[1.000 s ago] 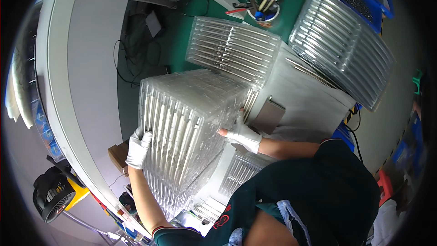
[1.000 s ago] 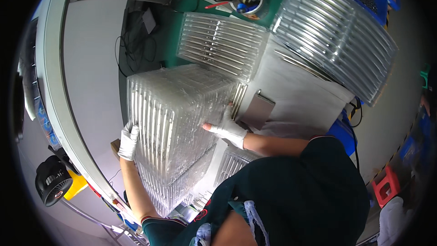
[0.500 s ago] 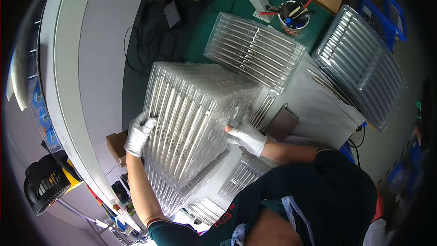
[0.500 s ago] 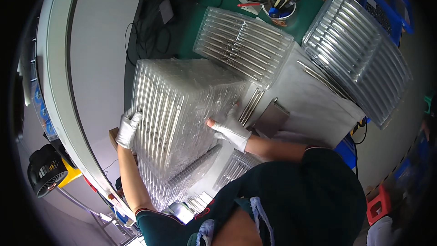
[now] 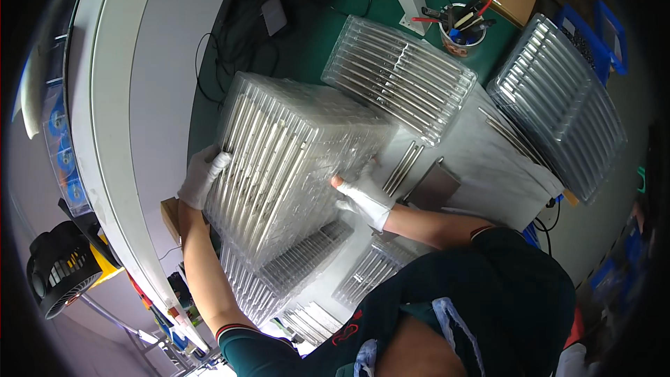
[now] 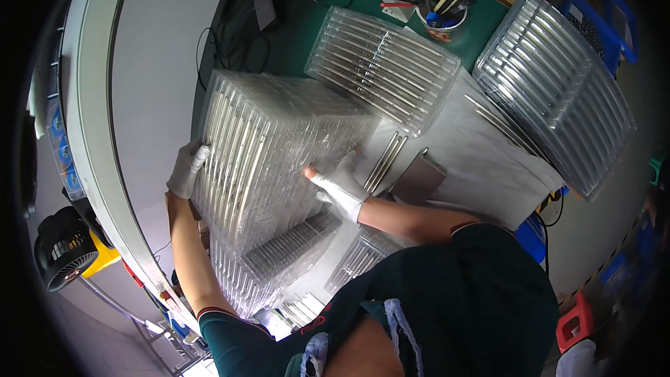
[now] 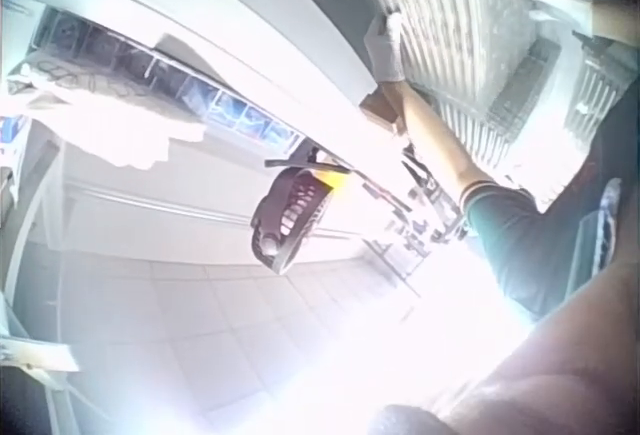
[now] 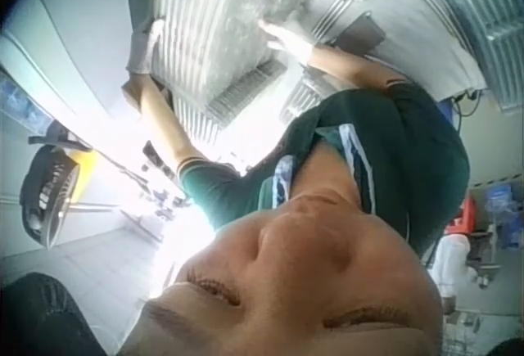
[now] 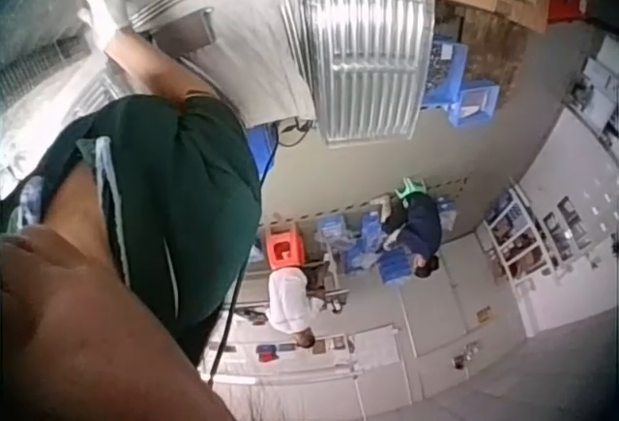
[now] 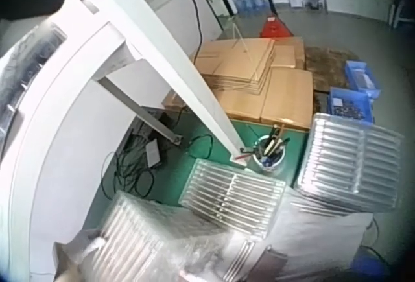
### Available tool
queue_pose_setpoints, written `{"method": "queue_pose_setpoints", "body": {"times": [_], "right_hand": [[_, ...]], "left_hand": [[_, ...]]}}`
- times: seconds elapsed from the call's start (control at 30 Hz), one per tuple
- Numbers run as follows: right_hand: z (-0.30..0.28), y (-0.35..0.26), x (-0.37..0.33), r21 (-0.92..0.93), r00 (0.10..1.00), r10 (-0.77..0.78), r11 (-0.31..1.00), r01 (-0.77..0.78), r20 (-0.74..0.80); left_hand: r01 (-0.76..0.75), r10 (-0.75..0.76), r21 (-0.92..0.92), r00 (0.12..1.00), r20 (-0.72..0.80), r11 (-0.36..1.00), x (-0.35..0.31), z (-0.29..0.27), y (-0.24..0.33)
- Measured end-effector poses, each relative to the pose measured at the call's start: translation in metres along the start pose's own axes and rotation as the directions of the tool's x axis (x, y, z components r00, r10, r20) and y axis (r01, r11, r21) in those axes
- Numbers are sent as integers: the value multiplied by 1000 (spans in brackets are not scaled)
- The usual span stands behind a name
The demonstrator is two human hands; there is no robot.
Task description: Sanding and aligning metal rods on a workbench in a factory setting.
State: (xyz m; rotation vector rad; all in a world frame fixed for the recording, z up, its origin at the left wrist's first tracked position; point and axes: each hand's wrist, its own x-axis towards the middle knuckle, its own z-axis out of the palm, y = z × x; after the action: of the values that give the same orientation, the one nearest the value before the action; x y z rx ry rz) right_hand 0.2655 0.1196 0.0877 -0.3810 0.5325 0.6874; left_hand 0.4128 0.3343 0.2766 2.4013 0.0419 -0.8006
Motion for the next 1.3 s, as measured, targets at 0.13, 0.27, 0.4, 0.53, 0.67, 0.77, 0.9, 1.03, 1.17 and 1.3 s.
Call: {"method": "queue_pose_setpoints", "body": {"times": [0.13,0.27,0.4,0.53,0.67,0.77,0.9,1.03,1.17,1.3], "right_hand": [[10,-3,10,17,1000,-5,1000,5,-8],[20,-8,16,12,999,-13,1000,12,29],[32,-4,37,28,1000,-12,1000,12,-17],[43,-4,62,44,999,-6,999,7,-34],[55,-7,78,50,997,-68,996,70,-41],[56,-3,96,31,996,-88,996,87,18],[62,-6,108,33,993,-113,993,112,15],[69,-7,116,7,995,-102,995,102,-11],[74,-15,117,49,989,-138,989,136,44],[68,-19,131,47,996,-91,995,92,-21]], "left_hand": [[11,-14,-76,999,-41,997,7,-9,-12],[76,-77,-43,997,-22,996,19,-23,-21],[40,-41,-20,998,-51,999,26,-31,-17],[58,-55,26,993,-108,998,36,-46,-22],[62,-58,28,991,-118,998,49,-64,-34],[42,-33,36,975,-220,998,60,-67,-43],[27,-12,60,972,-234,998,68,-77,-46],[49,-36,53,971,-235,997,67,-82,-47],[51,-50,-2,977,-206,999,68,-85,-44],[97,-89,18,961,-262,995,72,-76,-36]]}}
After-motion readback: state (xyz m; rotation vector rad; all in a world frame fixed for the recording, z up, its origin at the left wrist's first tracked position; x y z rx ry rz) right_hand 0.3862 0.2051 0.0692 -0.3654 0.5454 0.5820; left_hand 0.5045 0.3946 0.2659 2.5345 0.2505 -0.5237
